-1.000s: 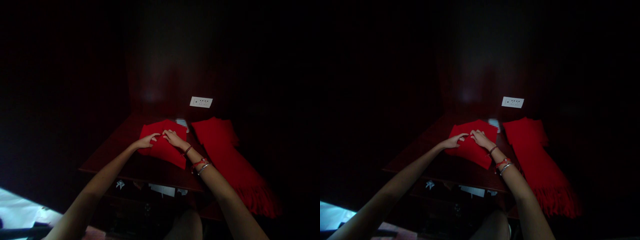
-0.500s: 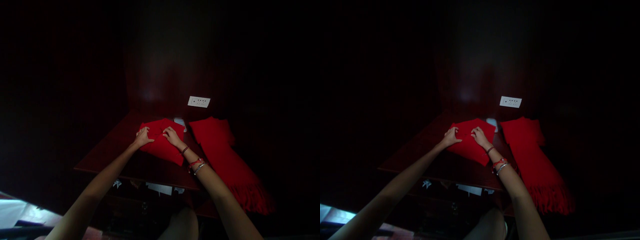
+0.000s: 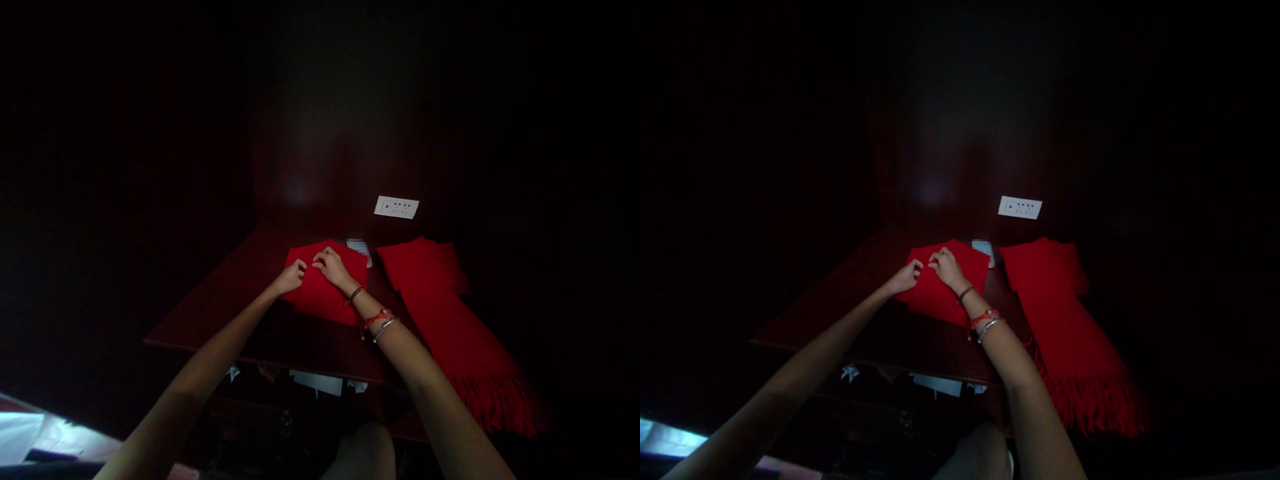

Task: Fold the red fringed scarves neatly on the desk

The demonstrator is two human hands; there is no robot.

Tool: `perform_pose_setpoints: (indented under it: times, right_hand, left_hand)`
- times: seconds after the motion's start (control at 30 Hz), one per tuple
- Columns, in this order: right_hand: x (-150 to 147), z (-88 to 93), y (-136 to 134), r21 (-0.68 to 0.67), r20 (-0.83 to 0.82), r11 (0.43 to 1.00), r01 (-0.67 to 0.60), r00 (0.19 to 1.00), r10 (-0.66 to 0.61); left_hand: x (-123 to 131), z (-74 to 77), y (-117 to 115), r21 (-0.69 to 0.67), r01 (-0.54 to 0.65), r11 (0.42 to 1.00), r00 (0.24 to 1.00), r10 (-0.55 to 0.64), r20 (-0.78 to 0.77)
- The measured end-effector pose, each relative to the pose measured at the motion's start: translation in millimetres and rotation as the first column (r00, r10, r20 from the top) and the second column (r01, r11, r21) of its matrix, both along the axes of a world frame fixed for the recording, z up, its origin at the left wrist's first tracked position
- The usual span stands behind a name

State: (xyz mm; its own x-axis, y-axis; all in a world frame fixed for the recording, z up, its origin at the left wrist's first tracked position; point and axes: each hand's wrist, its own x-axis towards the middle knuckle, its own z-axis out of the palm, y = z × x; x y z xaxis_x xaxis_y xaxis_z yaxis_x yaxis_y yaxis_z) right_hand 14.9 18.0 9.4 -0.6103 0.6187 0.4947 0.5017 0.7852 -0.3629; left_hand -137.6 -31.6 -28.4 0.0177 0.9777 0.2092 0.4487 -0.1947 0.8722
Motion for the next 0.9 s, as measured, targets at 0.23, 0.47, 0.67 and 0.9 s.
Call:
perform_pose_setpoints:
  times: [0.23, 0.47, 0.67, 0.9]
  right_hand:
    - [63, 8.0, -2, -0.034, -0.092, 0.992, 0.118, 0.988, -0.120]
    - [142, -3.8, -32, -0.226, 0.359, 0.932, 0.285, 0.913, -0.193]
    - [131, -21.3, -54, -0.406, 0.188, 0.905, 0.125, 0.981, -0.051]
    - [97, -2.0, -53, -0.279, 0.053, 0.925, 0.258, 0.966, -0.253]
  left_hand:
    - [-2, 19.1, -17, 0.085, -0.197, 0.977, 0.977, 0.188, 0.103]
    - [18, 13.9, -16, 0.034, -0.255, 0.966, 0.957, 0.257, -0.132]
    - [10, 2.1, -20, 0.007, -0.245, 0.969, 0.957, 0.243, -0.156]
    - [19, 9.6, -24, 0.010, -0.258, 0.966, 0.943, 0.254, -0.215]
